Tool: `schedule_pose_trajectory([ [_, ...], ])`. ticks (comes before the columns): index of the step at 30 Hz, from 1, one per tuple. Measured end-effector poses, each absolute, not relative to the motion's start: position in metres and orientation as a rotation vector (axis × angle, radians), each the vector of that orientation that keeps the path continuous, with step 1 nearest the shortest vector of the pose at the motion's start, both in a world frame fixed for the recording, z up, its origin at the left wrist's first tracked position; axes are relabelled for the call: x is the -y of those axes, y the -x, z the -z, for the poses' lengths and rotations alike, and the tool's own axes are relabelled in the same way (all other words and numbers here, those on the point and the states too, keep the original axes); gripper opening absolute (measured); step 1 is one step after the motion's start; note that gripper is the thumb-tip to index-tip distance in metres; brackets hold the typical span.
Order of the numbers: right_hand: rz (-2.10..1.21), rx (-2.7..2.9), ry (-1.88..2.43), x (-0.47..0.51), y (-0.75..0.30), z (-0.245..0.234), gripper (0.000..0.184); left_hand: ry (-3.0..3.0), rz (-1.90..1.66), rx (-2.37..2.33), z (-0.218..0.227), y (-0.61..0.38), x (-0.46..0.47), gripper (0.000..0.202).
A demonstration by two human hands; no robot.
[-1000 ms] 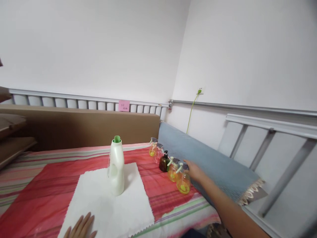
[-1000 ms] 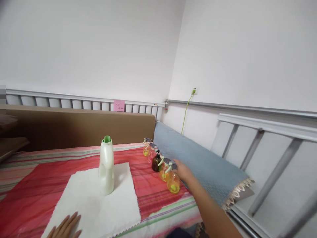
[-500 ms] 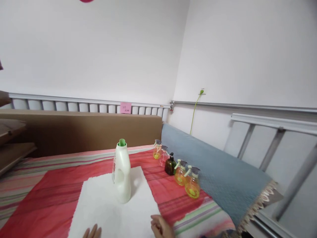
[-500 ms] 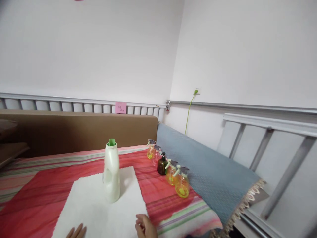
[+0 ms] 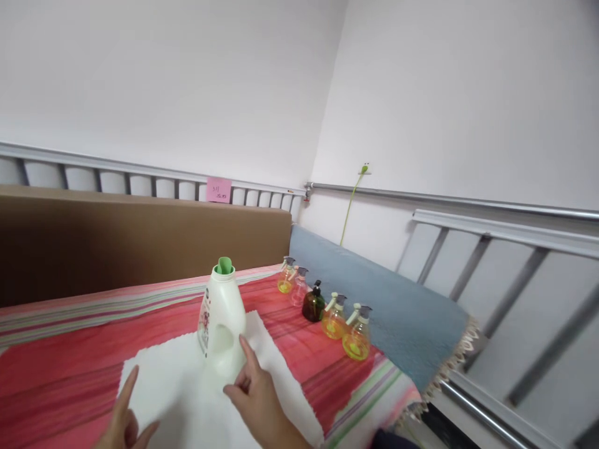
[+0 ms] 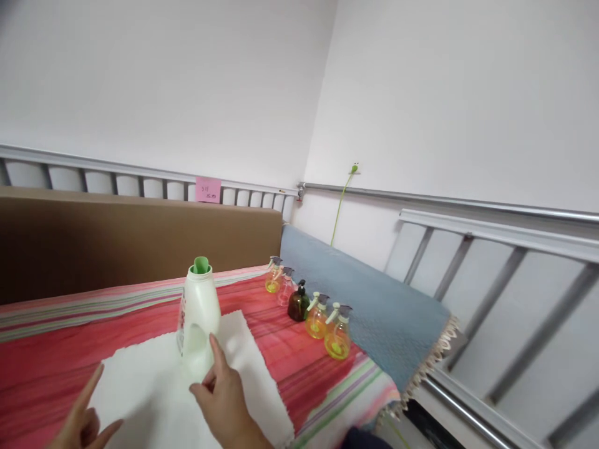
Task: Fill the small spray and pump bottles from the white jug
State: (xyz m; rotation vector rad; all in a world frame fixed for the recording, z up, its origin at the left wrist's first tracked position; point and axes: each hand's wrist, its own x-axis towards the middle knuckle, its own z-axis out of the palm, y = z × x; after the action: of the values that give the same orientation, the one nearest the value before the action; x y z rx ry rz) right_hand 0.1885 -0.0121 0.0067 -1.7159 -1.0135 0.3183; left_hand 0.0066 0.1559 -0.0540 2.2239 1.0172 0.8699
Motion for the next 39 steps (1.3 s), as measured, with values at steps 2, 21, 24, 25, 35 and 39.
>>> schedule_pose_trajectory([
  [2, -0.259, 0.98, 1.762, 0.002, -0.185, -0.016, 0.088, -2.195, -0.943, -1.057, 0.038, 0.005, -0.151, 0.077],
  [21, -0.094, 1.164, 2.148, 0.019, -0.226, -0.01, 0.097, -2.278, -0.713, -1.223, 0.047, 0.005, -0.15, 0.078],
  [24, -0.139, 1.177, 2.174, 0.019, -0.231, -0.008, 0.099, -2.293, -0.701, -1.231, 0.057, 0.003, -0.154, 0.08],
  [25, -0.145, 1.177, 2.179, 0.02, -0.233, -0.006, 0.099, -2.297, -0.695, -1.217, 0.06, 0.003, -0.154, 0.08],
  [35, -0.276, 0.935, 1.895, 0.024, -0.247, -0.013, 0.08, -2.119, -0.731, -0.867, 0.077, -0.002, -0.148, 0.07],
  [39, -0.386, 0.783, 1.672, -0.003, -0.25, -0.044, 0.072, -2.128, -0.778, -0.784, 0.059, -0.006, -0.136, 0.035],
])
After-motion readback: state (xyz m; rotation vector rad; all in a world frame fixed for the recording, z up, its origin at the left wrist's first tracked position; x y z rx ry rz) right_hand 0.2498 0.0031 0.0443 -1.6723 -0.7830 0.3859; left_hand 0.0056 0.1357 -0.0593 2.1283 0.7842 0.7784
